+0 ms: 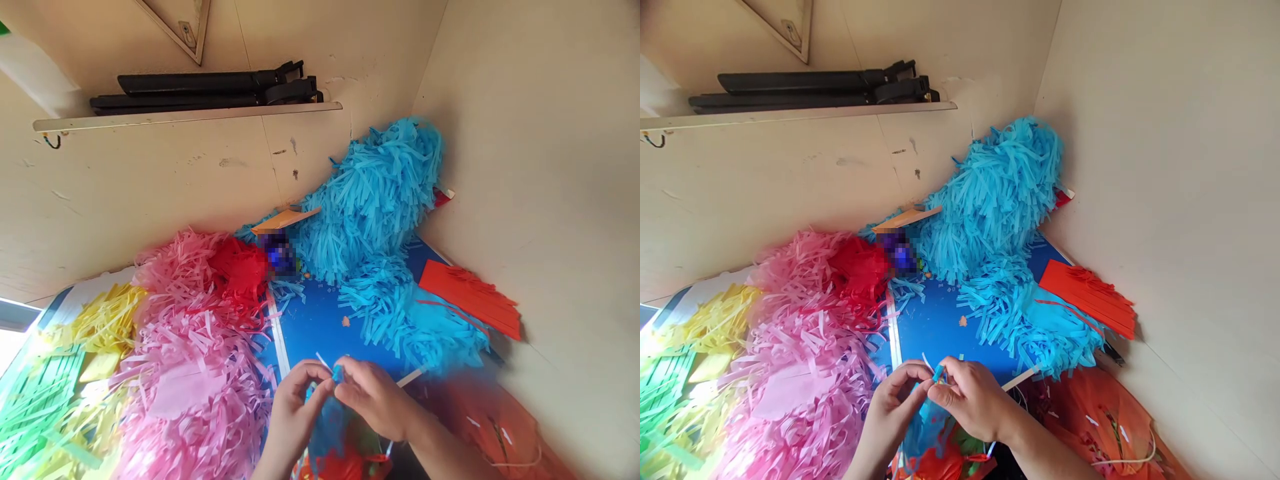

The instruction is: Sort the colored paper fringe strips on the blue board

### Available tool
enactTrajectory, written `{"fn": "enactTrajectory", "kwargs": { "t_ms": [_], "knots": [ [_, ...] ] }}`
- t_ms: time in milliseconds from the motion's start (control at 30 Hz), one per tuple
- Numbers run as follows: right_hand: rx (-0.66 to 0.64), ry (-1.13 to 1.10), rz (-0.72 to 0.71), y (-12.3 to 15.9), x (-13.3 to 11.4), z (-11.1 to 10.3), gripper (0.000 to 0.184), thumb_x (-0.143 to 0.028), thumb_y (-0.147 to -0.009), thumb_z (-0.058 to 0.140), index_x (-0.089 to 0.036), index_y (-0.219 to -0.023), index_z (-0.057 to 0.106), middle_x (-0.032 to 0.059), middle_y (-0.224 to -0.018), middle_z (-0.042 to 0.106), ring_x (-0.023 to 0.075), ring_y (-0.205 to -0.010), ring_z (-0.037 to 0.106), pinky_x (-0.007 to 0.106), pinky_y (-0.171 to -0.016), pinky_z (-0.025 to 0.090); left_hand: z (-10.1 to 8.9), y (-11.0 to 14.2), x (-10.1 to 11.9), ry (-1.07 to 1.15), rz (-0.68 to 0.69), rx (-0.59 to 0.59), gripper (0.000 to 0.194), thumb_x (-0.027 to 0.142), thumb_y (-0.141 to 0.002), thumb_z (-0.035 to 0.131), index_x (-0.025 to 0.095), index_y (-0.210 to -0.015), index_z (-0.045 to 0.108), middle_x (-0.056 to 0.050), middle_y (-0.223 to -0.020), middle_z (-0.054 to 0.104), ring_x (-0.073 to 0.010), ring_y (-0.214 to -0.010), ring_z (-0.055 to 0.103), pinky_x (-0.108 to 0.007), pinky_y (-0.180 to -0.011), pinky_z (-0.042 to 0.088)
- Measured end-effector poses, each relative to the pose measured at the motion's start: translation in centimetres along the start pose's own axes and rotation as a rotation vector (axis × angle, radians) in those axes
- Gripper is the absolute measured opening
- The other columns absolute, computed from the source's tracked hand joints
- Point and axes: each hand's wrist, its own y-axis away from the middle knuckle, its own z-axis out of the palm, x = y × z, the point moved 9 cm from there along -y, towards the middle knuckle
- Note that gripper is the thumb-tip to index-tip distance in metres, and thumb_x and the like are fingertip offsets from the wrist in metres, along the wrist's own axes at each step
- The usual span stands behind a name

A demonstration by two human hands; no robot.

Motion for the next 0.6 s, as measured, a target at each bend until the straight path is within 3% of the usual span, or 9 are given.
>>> {"fn": "enactTrajectory", "kwargs": {
  "t_ms": [67, 133, 233, 400, 467, 533, 600],
  "knots": [
    [0.023, 0.079, 0.015, 0.0, -0.3, -0.1, 0.03, -0.046, -0.097, 0.049, -0.019, -0.106, 0.058, -0.0035, -0.067, 0.057, 0.0145, -0.063, 0.052, 0.023, -0.061, 0.036, -0.1, 0.5, 1.5, -0.277, 0.155, 0.063, 0.013, 0.033, -0.081, 0.069, 0.022, -0.076, 0.069, -0.003, -0.077, 0.071, -0.0182, -0.075, 0.067, -0.028, -0.072, 0.052],
    [0.08, 0.093, 0.025, 0.1, -0.4, -0.6, 0.021, -0.037, -0.098, 0.046, -0.02, -0.101, 0.059, -0.0021, -0.07, 0.06, 0.0151, -0.067, 0.056, 0.024, -0.064, 0.038, 0.1, 1.1, 2.0, -0.42, 0.206, 0.118, 0.009, 0.031, -0.081, 0.067, 0.023, -0.078, 0.065, -0.001, -0.076, 0.072, -0.0185, -0.072, 0.069, -0.029, -0.069, 0.053],
    [0.132, 0.081, 0.0, 0.3, -0.2, -1.0, 0.022, -0.031, -0.097, 0.047, -0.021, -0.085, 0.062, -0.0001, -0.075, 0.065, 0.0153, -0.072, 0.06, 0.024, -0.067, 0.04, 0.5, 1.8, 2.0, -0.474, 0.209, 0.166, 0.01, 0.031, -0.08, 0.067, 0.024, -0.08, 0.06, 0.0, -0.076, 0.073, -0.0191, -0.071, 0.071, -0.03, -0.067, 0.056],
    [0.303, 0.207, -0.15, 1.0, -0.5, -1.4, 0.027, -0.03, -0.097, 0.045, -0.023, -0.079, 0.064, 0.0042, -0.082, 0.067, 0.0186, -0.074, 0.06, 0.03, -0.069, 0.043, 1.4, 2.3, 1.7, -0.471, 0.232, 0.143, 0.008, 0.03, -0.081, 0.064, 0.024, -0.082, 0.059, -0.001, -0.08, 0.074, -0.0197, -0.076, 0.072, -0.033, -0.072, 0.058],
    [0.325, 0.033, -0.158, 0.9, -0.4, -2.3, 0.029, -0.038, -0.096, 0.049, -0.024, -0.077, 0.065, 0.0044, -0.082, 0.066, 0.0184, -0.068, 0.06, 0.03, -0.062, 0.045, 1.7, 2.3, 1.4, -0.477, 0.215, 0.125, 0.007, 0.03, -0.084, 0.063, 0.023, -0.086, 0.06, -0.003, -0.083, 0.074, -0.0203, -0.079, 0.072, -0.033, -0.073, 0.058],
    [0.334, -0.273, -0.127, 0.9, -0.5, -5.1, 0.031, -0.047, -0.091, 0.057, -0.023, -0.072, 0.064, 0.0024, -0.069, 0.063, 0.0165, -0.054, 0.056, 0.028, -0.049, 0.044, 2.4, 2.2, 1.4, -0.498, 0.223, 0.064, 0.007, 0.029, -0.087, 0.06, 0.023, -0.09, 0.064, -0.004, -0.086, 0.074, -0.0207, -0.082, 0.072, -0.033, -0.076, 0.058],
    [0.431, -0.48, -0.131, 1.7, -1.7, -11.4, 0.036, -0.051, -0.085, 0.066, -0.021, -0.066, 0.06, -0.0013, -0.055, 0.056, 0.0149, -0.047, 0.053, 0.026, -0.043, 0.043, 3.8, 2.5, 1.5, -0.519, 0.267, -0.072, 0.011, 0.026, -0.088, 0.058, 0.024, -0.093, 0.068, -0.005, -0.09, 0.075, -0.0208, -0.085, 0.072, -0.033, -0.079, 0.057]
  ]
}}
